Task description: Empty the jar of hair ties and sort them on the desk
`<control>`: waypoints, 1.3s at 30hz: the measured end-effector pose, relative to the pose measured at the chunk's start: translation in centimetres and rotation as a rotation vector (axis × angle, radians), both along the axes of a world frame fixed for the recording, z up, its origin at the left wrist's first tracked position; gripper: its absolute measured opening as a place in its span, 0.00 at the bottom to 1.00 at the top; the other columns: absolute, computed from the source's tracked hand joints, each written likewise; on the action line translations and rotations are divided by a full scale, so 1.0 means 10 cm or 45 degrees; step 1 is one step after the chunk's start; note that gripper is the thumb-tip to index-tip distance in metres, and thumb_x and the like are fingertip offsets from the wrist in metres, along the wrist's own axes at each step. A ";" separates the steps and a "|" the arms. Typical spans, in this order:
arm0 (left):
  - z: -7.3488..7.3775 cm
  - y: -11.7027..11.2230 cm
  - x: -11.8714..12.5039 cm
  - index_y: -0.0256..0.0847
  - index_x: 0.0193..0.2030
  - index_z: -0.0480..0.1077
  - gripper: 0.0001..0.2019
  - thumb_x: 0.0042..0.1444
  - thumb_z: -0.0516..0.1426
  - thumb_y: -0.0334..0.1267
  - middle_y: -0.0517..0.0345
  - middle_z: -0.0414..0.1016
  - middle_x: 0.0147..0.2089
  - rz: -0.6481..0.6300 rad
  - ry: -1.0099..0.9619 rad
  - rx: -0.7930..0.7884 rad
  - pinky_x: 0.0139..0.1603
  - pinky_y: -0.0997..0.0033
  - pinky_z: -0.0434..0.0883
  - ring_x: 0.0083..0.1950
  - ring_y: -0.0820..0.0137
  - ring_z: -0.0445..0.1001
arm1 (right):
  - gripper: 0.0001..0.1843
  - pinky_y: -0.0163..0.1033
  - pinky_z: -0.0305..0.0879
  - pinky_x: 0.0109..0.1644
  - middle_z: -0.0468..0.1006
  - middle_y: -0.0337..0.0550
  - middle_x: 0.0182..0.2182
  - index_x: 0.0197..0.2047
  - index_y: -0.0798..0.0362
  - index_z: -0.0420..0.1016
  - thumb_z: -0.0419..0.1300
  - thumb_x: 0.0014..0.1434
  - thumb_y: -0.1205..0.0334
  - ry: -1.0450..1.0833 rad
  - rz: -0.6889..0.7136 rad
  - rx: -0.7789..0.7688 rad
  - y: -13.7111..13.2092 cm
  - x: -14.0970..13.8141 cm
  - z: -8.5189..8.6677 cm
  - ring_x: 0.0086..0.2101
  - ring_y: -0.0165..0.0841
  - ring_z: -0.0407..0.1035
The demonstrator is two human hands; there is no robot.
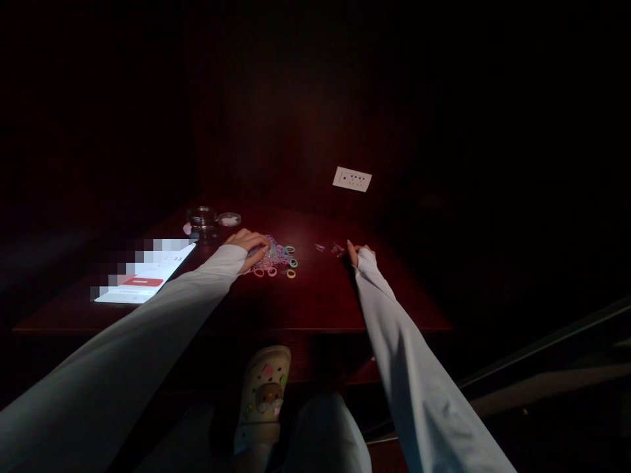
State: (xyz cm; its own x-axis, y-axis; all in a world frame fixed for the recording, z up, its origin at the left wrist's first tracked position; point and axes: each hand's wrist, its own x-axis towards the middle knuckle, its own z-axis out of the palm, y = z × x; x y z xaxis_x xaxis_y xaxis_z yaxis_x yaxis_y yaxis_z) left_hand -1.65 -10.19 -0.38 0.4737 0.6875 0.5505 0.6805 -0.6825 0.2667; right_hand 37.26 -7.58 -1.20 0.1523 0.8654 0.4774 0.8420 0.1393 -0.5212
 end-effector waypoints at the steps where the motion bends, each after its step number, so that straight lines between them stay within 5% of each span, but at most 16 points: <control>1: 0.00 0.00 0.00 0.47 0.50 0.75 0.15 0.70 0.49 0.46 0.55 0.81 0.57 -0.004 0.001 -0.001 0.56 0.55 0.66 0.54 0.58 0.70 | 0.36 0.48 0.62 0.53 0.78 0.49 0.24 0.21 0.47 0.80 0.50 0.66 0.31 0.012 -0.073 0.007 0.00 0.00 0.01 0.41 0.45 0.71; 4: 0.01 -0.01 0.01 0.46 0.50 0.75 0.15 0.70 0.49 0.45 0.55 0.80 0.56 -0.008 0.002 0.000 0.57 0.55 0.66 0.54 0.58 0.70 | 0.35 0.49 0.61 0.53 0.79 0.49 0.27 0.23 0.48 0.80 0.48 0.68 0.34 0.035 -0.148 -0.006 -0.03 -0.07 0.05 0.43 0.45 0.69; 11: 0.03 -0.03 0.03 0.46 0.50 0.75 0.15 0.70 0.49 0.47 0.55 0.81 0.56 0.006 0.002 0.001 0.57 0.56 0.66 0.54 0.59 0.70 | 0.32 0.48 0.57 0.56 0.80 0.45 0.38 0.28 0.45 0.84 0.49 0.70 0.37 -0.073 0.149 -0.119 0.03 -0.42 0.02 0.46 0.42 0.64; 23: -0.04 0.07 -0.01 0.46 0.51 0.75 0.17 0.71 0.48 0.48 0.54 0.80 0.56 -0.036 0.014 0.015 0.58 0.57 0.66 0.54 0.59 0.70 | 0.35 0.47 0.59 0.56 0.79 0.46 0.44 0.39 0.45 0.87 0.41 0.74 0.39 -0.100 -0.056 -0.201 0.04 -0.48 0.06 0.47 0.42 0.62; 39: -0.03 0.03 0.01 0.45 0.50 0.75 0.16 0.71 0.49 0.47 0.55 0.81 0.56 -0.038 -0.005 0.016 0.57 0.56 0.66 0.53 0.59 0.70 | 0.27 0.46 0.56 0.59 0.79 0.42 0.47 0.41 0.40 0.88 0.47 0.75 0.47 -0.134 0.002 -0.290 -0.06 -0.57 0.16 0.50 0.42 0.61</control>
